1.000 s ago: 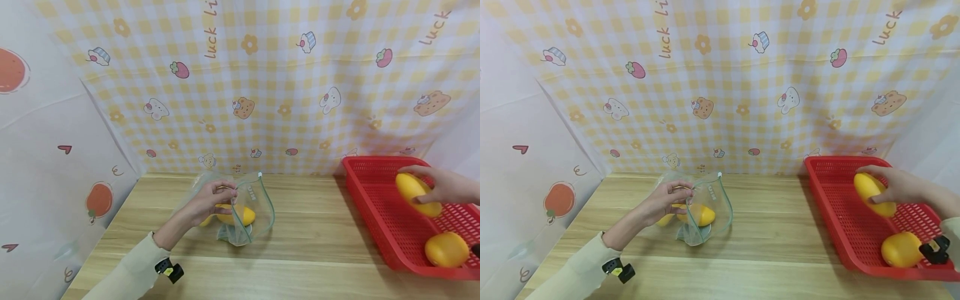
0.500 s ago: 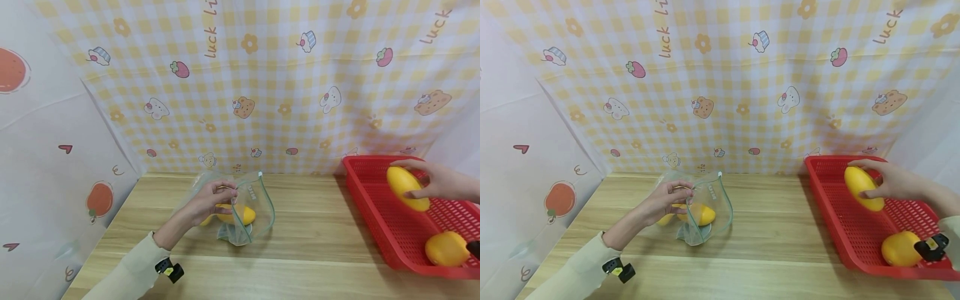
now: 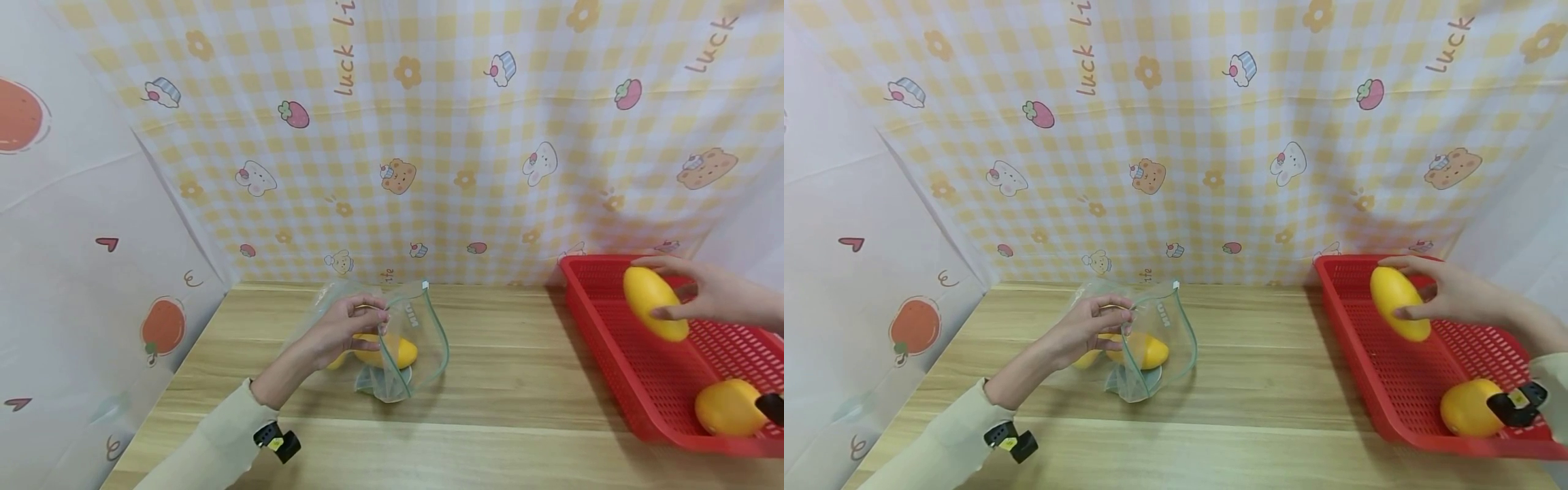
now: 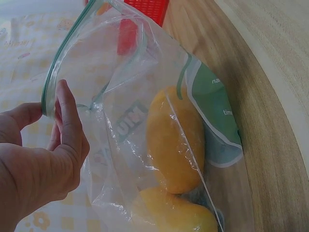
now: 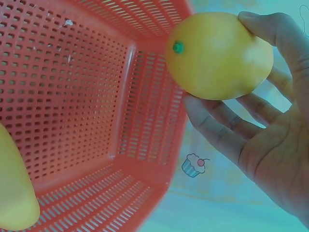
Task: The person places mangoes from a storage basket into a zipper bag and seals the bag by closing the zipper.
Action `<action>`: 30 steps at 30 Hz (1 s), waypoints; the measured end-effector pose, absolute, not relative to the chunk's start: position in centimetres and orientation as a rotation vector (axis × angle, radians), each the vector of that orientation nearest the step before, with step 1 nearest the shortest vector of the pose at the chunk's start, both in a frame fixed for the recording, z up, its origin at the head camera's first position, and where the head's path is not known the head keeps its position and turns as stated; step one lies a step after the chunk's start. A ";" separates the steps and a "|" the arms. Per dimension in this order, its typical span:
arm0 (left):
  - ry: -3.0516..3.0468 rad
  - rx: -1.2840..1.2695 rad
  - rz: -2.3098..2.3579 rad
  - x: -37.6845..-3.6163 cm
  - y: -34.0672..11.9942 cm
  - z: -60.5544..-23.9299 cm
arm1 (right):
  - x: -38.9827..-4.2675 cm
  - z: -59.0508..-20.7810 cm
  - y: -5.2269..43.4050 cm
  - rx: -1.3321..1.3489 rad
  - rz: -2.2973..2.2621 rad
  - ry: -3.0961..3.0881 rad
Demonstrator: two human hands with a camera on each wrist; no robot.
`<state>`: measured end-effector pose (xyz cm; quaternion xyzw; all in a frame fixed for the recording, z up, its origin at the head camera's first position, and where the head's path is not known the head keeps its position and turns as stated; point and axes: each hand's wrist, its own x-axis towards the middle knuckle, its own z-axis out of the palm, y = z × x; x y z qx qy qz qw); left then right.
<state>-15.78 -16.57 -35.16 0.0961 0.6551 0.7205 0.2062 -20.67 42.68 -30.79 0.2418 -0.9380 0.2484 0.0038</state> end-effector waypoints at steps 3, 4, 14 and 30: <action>1.824 0.268 2.006 -15.8 -16.6 -35.2 | -20.6 -30.8 42.4 0.751 0.795 -2.936; 1.824 0.268 2.006 -15.8 -16.6 -35.2 | -20.6 -30.7 42.2 0.752 0.795 -2.935; 1.822 0.255 2.006 -15.8 -16.5 -35.3 | -20.2 -30.2 41.1 0.756 0.927 -2.972; 1.825 0.246 2.005 -15.8 -16.3 -35.5 | -20.2 -29.9 39.4 0.802 0.917 -2.936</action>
